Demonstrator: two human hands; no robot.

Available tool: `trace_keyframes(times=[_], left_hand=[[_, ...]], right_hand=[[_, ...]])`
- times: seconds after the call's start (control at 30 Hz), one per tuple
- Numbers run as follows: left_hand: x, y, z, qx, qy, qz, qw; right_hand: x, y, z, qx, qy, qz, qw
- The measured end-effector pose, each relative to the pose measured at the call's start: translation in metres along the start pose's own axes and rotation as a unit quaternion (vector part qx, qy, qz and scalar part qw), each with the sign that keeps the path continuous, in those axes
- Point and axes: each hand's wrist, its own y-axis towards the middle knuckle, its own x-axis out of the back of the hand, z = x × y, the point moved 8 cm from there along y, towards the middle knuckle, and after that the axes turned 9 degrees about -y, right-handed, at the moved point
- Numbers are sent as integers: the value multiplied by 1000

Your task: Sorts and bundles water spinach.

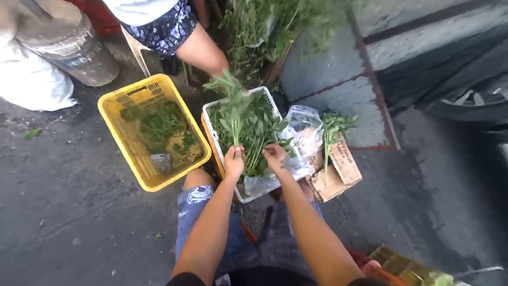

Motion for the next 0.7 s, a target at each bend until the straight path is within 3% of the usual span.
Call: trace_keyframes(times=[0.07,0.13,0.27,0.33,0.4,0.5,0.6,0.7], left_hand=[[-9,-4,4,65,-130,25,989],[-19,-6,-1,102,-229,54,967],[-18,-3,-17,110,-324,71,937],[-15,-1,-16,108,-342,65,931],[-14,2,-15,104,-343,53,932],[-15,2,-14,99,-342,42,933],[-17,3,-14,100,-351,44,930],[-17,3,-16,96,-343,49,933]], right_hand=[[-6,-23,24,78,54,-11,995],[-16,-40,33,94,113,-13,989],[-37,-47,22,4,228,18,973],[-48,-48,14,-46,320,61,944],[-52,-46,12,-26,378,76,922],[-45,-46,18,57,330,35,941],[-41,-43,21,66,283,-19,957],[-47,-42,26,55,265,7,963]])
